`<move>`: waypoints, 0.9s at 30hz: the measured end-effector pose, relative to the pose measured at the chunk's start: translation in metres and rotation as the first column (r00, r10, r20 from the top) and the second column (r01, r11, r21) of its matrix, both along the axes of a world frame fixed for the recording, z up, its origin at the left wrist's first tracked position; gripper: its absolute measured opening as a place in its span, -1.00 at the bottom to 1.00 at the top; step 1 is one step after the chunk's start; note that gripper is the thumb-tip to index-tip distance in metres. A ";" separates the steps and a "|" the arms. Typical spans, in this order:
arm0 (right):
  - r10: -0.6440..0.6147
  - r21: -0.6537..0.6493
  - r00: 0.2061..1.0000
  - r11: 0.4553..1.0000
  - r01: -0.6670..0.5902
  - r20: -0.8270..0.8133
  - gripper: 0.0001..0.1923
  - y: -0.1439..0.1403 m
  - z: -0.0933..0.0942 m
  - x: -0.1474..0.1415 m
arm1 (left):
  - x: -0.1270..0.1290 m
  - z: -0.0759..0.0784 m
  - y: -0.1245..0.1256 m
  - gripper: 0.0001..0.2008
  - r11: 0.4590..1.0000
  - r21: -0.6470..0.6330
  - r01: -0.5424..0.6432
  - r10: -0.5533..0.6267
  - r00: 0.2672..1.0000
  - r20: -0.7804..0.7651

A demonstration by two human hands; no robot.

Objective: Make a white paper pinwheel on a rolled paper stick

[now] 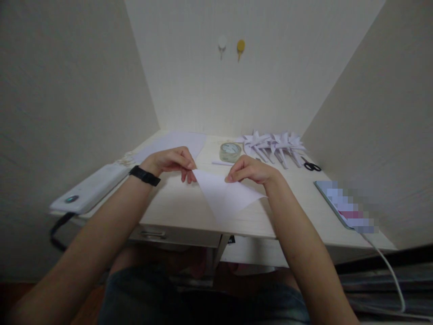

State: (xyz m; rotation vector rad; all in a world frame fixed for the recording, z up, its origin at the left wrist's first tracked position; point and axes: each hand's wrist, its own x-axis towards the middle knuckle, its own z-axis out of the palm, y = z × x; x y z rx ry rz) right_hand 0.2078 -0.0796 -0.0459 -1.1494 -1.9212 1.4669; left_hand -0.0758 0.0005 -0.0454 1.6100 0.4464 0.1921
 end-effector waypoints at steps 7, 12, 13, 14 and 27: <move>-0.205 0.010 0.972 0.978 0.208 -0.114 -0.74 0.004 -0.004 0.000 | -0.011 -0.004 0.013 -0.73 0.907 -0.126 -0.402 0.421 0.872 0.248; -0.391 0.094 0.883 0.900 0.426 -0.258 -0.71 0.012 -0.018 -0.025 | 0.027 -0.016 0.004 -0.58 0.825 -0.195 -0.531 0.565 0.787 0.248; -0.400 0.101 0.878 0.893 0.438 -0.263 -0.70 0.013 -0.021 -0.030 | 0.034 -0.019 0.002 -0.61 0.810 -0.173 -0.560 0.586 0.763 0.273; -0.408 0.102 0.874 0.889 0.446 -0.264 -0.69 0.014 -0.024 -0.033 | 0.040 -0.022 0.000 -0.64 0.790 -0.160 -0.591 0.610 0.737 0.291; -0.460 0.164 0.857 0.850 0.501 -0.234 -0.58 0.021 -0.034 -0.034 | 0.053 -0.031 -0.004 -0.62 0.694 -0.047 -0.718 0.686 0.641 0.344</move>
